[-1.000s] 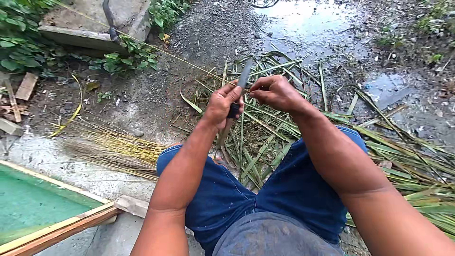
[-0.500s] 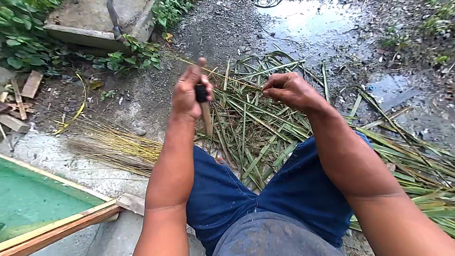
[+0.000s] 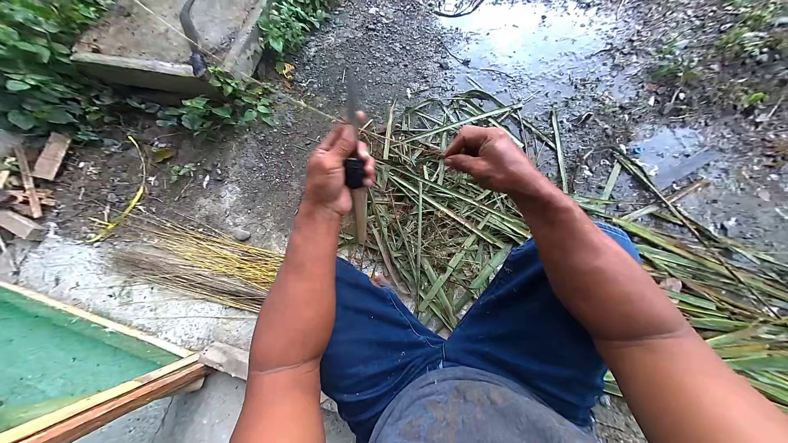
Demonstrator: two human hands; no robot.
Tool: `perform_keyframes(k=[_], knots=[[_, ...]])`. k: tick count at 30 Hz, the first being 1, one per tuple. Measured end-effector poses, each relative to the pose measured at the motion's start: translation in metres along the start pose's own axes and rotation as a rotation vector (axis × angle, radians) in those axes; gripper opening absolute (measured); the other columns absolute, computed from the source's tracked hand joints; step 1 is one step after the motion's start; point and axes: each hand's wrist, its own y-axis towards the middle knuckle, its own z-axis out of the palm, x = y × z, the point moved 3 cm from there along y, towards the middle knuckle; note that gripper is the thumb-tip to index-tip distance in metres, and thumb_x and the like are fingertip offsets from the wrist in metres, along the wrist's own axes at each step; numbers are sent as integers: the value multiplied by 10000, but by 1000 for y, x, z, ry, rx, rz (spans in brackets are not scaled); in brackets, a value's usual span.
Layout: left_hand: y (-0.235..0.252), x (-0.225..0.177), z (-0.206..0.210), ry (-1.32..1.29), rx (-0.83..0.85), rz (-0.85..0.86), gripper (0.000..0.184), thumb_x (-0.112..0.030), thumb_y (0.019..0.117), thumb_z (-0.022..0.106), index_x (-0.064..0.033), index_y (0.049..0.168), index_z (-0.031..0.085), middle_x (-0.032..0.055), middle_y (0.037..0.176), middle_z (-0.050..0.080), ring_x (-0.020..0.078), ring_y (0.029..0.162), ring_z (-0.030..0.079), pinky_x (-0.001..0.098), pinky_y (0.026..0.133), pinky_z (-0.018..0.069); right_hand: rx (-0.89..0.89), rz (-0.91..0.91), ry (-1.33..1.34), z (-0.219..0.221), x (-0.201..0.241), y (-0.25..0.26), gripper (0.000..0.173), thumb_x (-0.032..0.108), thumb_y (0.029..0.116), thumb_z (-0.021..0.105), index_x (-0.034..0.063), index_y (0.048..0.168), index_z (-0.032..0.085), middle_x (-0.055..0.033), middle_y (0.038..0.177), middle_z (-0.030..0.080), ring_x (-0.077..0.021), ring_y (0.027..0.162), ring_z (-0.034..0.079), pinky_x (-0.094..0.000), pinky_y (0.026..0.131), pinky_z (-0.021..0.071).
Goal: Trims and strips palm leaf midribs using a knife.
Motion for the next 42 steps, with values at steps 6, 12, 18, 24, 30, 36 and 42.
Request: perform_keyframes(k=[6, 12, 18, 24, 30, 36, 42], knots=[[-5, 4, 4, -11, -36, 18, 309, -258, 1119, 342, -180, 1345, 538, -42, 670, 573, 85, 519, 582, 236, 468, 534, -8, 34, -51, 1, 1, 1, 55, 125, 947, 697, 78, 968, 716, -30, 887, 667, -98, 741, 606, -336, 719, 527], [-12, 36, 35, 62, 134, -180, 346, -179, 1098, 423, -81, 1416, 517, 9, 709, 591, 95, 536, 591, 227, 474, 533, -19, -74, -59, 12, 10, 0, 53, 108, 940, 701, 56, 941, 709, -38, 888, 642, -89, 746, 592, -296, 719, 518], [-2, 5, 7, 10, -57, 6, 313, -234, 1115, 362, -159, 1345, 561, -31, 665, 574, 95, 526, 590, 248, 474, 540, -81, -112, -96, 1, 7, -2, 67, 111, 938, 690, 50, 936, 719, -48, 920, 649, -92, 786, 606, -287, 744, 525], [-10, 32, 37, 75, 122, -133, 342, -178, 1094, 417, -78, 1405, 518, -1, 699, 589, 91, 536, 591, 226, 476, 535, -171, -234, -153, 15, 14, -2, 73, 74, 924, 675, 18, 896, 714, -79, 880, 628, -127, 775, 606, -287, 724, 526], [-2, 1, 5, -11, -102, 11, 300, -245, 1122, 354, -167, 1328, 557, -34, 663, 572, 92, 520, 590, 242, 461, 536, -217, -238, -200, 6, 15, -6, 77, 56, 925, 659, 13, 901, 718, -98, 900, 629, -149, 793, 617, -304, 733, 535], [-4, 17, 22, 38, 27, -79, 321, -203, 1110, 391, -100, 1368, 552, -11, 683, 585, 91, 535, 592, 231, 480, 537, -201, -275, -206, 6, 13, -6, 83, 63, 933, 658, 16, 892, 712, -95, 901, 630, -143, 798, 614, -297, 733, 532], [5, -27, -45, -37, -194, 132, 324, -310, 1130, 313, -217, 1331, 548, -51, 696, 588, 81, 541, 587, 233, 489, 534, -185, -226, -229, -19, -1, -13, 92, 94, 944, 661, 27, 912, 714, -87, 912, 630, -140, 809, 609, -308, 751, 523]])
